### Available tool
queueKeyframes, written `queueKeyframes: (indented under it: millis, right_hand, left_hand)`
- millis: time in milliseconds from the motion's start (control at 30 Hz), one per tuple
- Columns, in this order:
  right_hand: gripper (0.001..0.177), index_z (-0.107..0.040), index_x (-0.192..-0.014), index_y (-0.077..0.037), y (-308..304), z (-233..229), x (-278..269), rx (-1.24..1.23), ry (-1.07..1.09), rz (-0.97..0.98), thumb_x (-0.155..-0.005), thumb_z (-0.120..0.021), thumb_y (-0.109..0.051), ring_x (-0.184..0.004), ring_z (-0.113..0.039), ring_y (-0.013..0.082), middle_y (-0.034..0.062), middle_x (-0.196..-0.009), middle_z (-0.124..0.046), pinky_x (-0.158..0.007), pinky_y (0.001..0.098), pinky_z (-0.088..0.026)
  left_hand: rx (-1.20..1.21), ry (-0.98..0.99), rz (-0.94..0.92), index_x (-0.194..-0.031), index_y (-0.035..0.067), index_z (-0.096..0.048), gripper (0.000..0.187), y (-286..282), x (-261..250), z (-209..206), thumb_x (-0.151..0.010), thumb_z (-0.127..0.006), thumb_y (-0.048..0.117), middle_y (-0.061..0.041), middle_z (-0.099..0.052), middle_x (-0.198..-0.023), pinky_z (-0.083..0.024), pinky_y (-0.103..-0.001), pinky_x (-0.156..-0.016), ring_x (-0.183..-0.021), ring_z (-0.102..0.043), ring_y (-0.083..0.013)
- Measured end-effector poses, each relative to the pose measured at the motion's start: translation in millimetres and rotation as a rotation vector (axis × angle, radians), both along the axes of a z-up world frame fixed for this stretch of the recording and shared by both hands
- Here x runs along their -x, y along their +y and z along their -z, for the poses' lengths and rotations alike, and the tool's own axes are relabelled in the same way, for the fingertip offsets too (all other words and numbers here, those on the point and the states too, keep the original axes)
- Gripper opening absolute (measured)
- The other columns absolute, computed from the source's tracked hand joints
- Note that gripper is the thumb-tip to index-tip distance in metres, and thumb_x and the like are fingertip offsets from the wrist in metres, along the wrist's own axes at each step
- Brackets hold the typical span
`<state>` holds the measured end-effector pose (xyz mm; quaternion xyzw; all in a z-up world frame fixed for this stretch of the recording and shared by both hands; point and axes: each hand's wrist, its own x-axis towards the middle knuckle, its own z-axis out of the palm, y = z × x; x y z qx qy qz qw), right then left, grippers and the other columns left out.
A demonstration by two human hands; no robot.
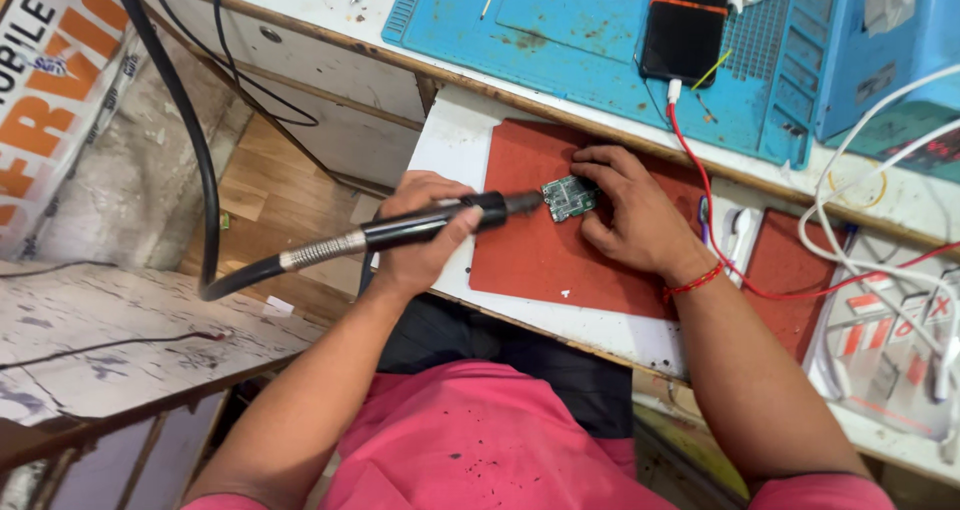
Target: The person uses a hot air gun to apply heat to a small circuit board placed on a red mat. They hold the board steady with their right hand while directing the hot air with their left hand, focusing on specific components.
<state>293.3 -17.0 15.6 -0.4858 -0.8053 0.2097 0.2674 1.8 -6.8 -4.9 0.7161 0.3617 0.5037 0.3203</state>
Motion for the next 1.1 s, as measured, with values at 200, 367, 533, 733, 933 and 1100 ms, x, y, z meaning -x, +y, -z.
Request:
queueKeyframes:
  millis: [200,367,533,733,933,1100]
  right_hand:
    - [0.055,-0.060,-0.129,0.006,-0.7,0.1,0.3,0.014,0.024,0.012,-0.075,-0.063,-0.003,-0.128,-0.056,0.0361,0.0205,-0.139,-0.055,-0.106,0.0406,-0.048]
    - [0.054,-0.060,-0.129,0.006,-1.6,1.0,1.5,-0.025,-0.002,0.002,-0.076,-0.065,-0.003,-0.129,-0.055,0.0370,0.0198,-0.138,-0.055,-0.110,0.0424,-0.047]
    - [0.050,-0.061,-0.128,0.004,-0.7,-4.8,4.0,-0.012,0.012,-0.002,-0.078,-0.067,-0.005,-0.129,-0.055,0.0364,0.0189,-0.138,-0.055,-0.109,0.0418,-0.047]
    - [0.050,-0.063,-0.126,0.002,0.1,-2.7,4.4,0.003,0.005,0.023,-0.076,-0.064,-0.003,-0.130,-0.056,0.0357,0.0177,-0.138,-0.057,-0.110,0.0417,-0.047]
    - [0.052,-0.061,-0.128,0.003,-0.2,-6.2,5.8,0.025,0.008,0.039,-0.077,-0.065,-0.004,-0.131,-0.055,0.0371,0.0189,-0.138,-0.056,-0.110,0.0426,-0.047]
    - [0.049,-0.059,-0.131,0.004,0.8,-7.6,7.4,0.007,-0.017,0.038,-0.084,-0.069,-0.008,-0.130,-0.055,0.0372,0.0188,-0.138,-0.056,-0.112,0.0435,-0.046]
  left_hand:
    - [0.032,-0.007,-0.026,-0.101,0.001,-0.071,0.023,0.4,-0.1,-1.3,-0.088,-0.079,0.018,-0.011,-0.074,-0.099,-0.054,-0.036,-0.092,-0.103,-0.067,-0.0259]
    - [0.054,-0.079,-0.007,-0.105,0.002,-0.070,0.026,0.8,3.2,8.8,-0.091,-0.078,0.022,-0.011,-0.073,-0.104,-0.053,-0.038,-0.097,-0.104,-0.067,-0.0244]
    - [0.043,-0.035,0.024,-0.103,0.003,-0.071,0.025,-2.8,3.9,3.7,-0.090,-0.078,0.023,-0.009,-0.074,-0.101,-0.053,-0.038,-0.098,-0.105,-0.066,-0.0246]
    - [0.035,-0.038,-0.016,-0.102,0.003,-0.070,0.025,-0.4,1.3,0.2,-0.089,-0.078,0.023,-0.010,-0.074,-0.102,-0.052,-0.038,-0.098,-0.107,-0.065,-0.0266]
    - [0.029,-0.033,-0.024,-0.103,0.004,-0.069,0.024,1.2,2.4,-2.2,-0.091,-0.079,0.023,-0.008,-0.074,-0.102,-0.052,-0.039,-0.101,-0.105,-0.067,-0.0244]
    - [0.105,-0.009,-0.148,-0.107,0.002,-0.070,0.029,-3.4,-1.7,-1.1,-0.091,-0.079,0.025,-0.010,-0.073,-0.105,-0.052,-0.038,-0.098,-0.106,-0.064,-0.0266]
